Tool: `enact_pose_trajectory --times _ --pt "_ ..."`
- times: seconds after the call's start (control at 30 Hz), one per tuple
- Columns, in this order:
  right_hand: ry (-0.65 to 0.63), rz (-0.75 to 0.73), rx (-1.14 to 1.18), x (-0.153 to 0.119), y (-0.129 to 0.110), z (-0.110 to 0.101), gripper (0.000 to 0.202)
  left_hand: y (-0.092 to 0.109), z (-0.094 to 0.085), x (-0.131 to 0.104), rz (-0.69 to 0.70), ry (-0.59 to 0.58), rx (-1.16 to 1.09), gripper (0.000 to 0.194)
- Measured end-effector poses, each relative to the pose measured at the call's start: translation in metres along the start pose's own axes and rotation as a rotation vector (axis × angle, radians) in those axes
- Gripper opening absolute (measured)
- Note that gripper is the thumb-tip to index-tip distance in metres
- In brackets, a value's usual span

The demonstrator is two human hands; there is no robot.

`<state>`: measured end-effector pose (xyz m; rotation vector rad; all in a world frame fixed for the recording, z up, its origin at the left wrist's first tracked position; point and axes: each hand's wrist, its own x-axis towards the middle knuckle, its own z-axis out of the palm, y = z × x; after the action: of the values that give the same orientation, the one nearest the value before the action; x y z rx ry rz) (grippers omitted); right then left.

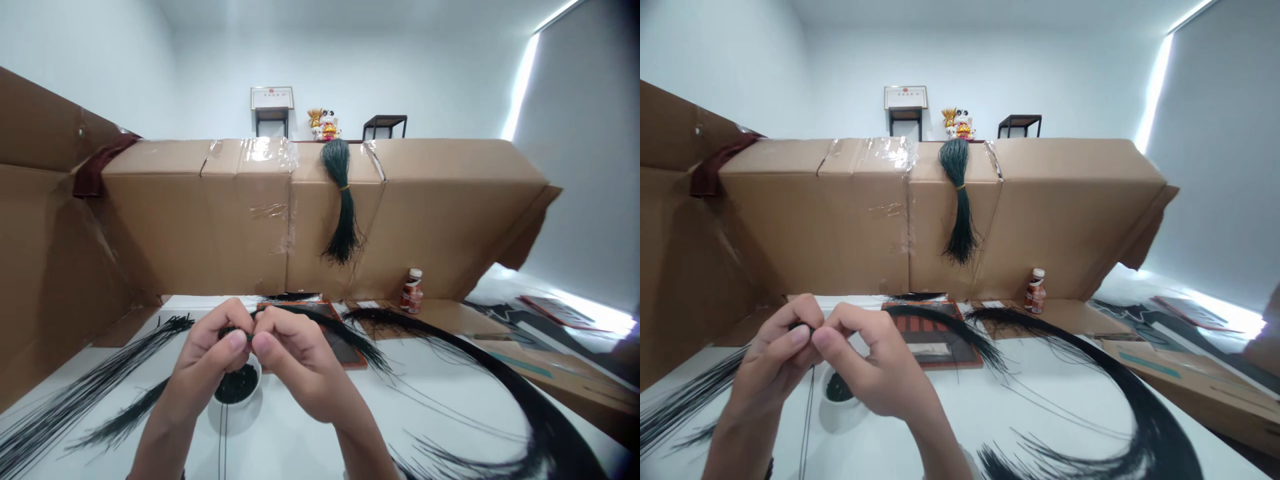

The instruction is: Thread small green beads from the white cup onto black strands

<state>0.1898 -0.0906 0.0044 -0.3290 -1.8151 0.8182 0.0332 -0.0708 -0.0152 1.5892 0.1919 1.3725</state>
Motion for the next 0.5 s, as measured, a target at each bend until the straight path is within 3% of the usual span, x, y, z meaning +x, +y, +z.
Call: enact_pose_trajectory --times 0.13,0.3,0.37,0.5 --pt "0.020 0.138 0.169 -0.029 -0.015 0.010 0.033 0.019 0.020 -0.032 -0.099 -0.040 0.055 0.029" --pt "0.036 0.134 0.268 -0.083 -0.054 0.037 0.031 0.059 0.058 -0.083 -0.175 -0.142 0.131 0.025" --pt "0.053 0.139 0.167 -0.106 -0.073 0.050 0.025 0.072 0.071 -0.104 -0.223 -0.155 0.128 0.025" --pt "0.182 0.035 -0.286 -0.143 -0.100 0.078 0.003 0.080 0.087 -0.143 -0.422 -0.079 -0.071 0.032"
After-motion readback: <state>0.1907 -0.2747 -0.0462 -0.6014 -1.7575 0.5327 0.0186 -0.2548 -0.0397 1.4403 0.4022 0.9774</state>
